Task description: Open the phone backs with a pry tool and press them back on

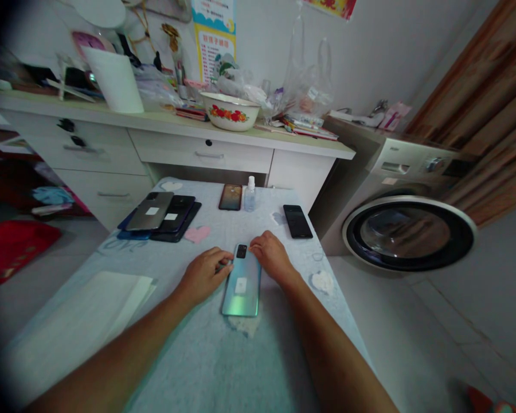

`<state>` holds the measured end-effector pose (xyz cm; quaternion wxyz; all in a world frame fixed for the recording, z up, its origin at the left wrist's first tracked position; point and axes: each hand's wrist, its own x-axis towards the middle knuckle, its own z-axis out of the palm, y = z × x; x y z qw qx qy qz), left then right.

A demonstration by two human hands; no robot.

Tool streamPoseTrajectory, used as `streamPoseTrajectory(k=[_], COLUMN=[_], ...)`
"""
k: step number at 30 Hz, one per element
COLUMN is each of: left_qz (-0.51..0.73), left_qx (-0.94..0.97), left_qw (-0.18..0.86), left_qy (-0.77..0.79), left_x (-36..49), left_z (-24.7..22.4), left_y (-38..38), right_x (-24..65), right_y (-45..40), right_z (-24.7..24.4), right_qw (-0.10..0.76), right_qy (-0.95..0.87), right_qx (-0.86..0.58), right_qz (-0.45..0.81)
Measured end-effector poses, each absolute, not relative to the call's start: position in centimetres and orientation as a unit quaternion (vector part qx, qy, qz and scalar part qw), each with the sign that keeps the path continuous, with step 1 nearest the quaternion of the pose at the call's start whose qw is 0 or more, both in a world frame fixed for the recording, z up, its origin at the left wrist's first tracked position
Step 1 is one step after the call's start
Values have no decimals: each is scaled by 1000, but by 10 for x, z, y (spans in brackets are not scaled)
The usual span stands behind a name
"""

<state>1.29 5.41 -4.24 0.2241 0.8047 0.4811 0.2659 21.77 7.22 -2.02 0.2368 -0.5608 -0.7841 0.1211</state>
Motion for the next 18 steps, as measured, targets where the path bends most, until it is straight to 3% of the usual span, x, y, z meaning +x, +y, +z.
streamPoseTrajectory(k=[10, 18], left_qz=[267, 272], left_qx=[805, 808], left_qw=[216, 206], left_qy=[483, 481], left_x=[13, 14], left_z=[-45, -42], left_y=[54, 54], right_x=[212, 210], right_y=[78, 68], right_z=[-33, -29], right_qw=[252, 255], right_qy=[-757, -803], right_qx=[-597, -528], right_qz=[83, 106])
